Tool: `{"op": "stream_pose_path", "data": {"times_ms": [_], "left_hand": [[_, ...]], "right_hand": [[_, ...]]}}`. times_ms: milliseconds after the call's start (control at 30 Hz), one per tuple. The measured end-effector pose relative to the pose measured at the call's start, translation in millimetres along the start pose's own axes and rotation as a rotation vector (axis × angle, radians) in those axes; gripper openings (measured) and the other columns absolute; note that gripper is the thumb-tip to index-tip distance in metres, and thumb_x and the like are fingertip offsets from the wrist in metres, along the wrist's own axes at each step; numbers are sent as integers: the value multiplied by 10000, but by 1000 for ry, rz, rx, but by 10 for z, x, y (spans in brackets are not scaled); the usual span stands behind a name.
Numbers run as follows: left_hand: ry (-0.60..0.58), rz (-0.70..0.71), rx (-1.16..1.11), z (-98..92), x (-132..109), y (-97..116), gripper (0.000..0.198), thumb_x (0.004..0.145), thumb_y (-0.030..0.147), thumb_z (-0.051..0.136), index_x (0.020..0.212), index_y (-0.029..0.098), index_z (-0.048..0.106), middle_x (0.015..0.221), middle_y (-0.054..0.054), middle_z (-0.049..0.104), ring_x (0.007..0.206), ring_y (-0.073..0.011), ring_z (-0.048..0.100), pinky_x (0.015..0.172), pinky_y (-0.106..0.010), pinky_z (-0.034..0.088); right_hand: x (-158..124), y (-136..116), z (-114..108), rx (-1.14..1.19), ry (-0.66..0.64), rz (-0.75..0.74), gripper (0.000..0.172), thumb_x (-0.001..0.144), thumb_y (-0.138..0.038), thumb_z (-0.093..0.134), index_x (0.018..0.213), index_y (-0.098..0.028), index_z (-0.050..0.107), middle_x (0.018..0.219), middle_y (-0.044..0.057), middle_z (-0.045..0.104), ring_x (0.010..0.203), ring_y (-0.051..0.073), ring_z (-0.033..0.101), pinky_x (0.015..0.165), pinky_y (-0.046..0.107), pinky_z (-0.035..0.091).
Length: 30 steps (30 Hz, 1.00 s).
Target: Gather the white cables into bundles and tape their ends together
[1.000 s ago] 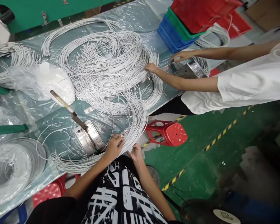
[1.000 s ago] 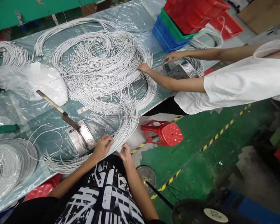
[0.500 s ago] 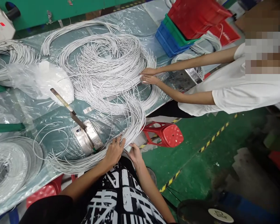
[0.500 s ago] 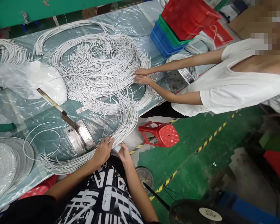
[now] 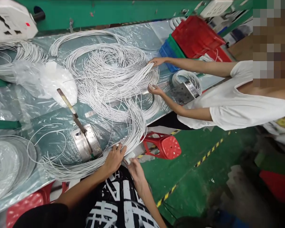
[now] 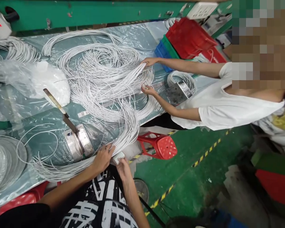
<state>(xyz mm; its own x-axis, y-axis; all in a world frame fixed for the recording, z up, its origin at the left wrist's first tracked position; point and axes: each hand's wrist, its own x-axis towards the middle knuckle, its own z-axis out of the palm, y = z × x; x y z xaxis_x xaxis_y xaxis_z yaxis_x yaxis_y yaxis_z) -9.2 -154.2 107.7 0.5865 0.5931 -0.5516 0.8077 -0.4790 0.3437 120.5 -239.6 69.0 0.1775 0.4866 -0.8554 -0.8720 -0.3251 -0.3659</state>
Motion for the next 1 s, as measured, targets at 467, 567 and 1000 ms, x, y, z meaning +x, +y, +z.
{"op": "stream_pose_path", "data": {"times_ms": [467, 567, 1000], "left_hand": [[16, 88, -290, 90, -132, -82, 793, 997, 278, 750, 1724, 120, 474, 1773, -307, 596, 1649, -447, 619, 1330, -603, 594], [22, 73, -335, 94, -146, -8, 825, 971, 441, 842, 1659, 97, 544, 1768, -350, 600, 1649, -482, 622, 1343, -632, 573], [-27, -118, -390, -86, 26, 202, 391, 1087, 388, 604, 1381, 131, 629, 1425, -327, 792, 1360, -487, 789, 1144, -609, 647]], "right_hand": [[-99, -193, 19, -64, 110, 9, 532, 718, -457, 1073, 1171, -276, 861, 1141, 18, 928, 944, 209, 859, 820, 298, 738], [-131, -196, 21, -79, 119, 25, 569, 738, -486, 1047, 1237, -306, 842, 1186, 8, 924, 986, 229, 867, 819, 317, 740], [-45, -59, -36, -77, 106, 30, 442, 744, -573, 934, 1081, -307, 828, 997, 2, 903, 1001, 263, 870, 953, 394, 748]]}}
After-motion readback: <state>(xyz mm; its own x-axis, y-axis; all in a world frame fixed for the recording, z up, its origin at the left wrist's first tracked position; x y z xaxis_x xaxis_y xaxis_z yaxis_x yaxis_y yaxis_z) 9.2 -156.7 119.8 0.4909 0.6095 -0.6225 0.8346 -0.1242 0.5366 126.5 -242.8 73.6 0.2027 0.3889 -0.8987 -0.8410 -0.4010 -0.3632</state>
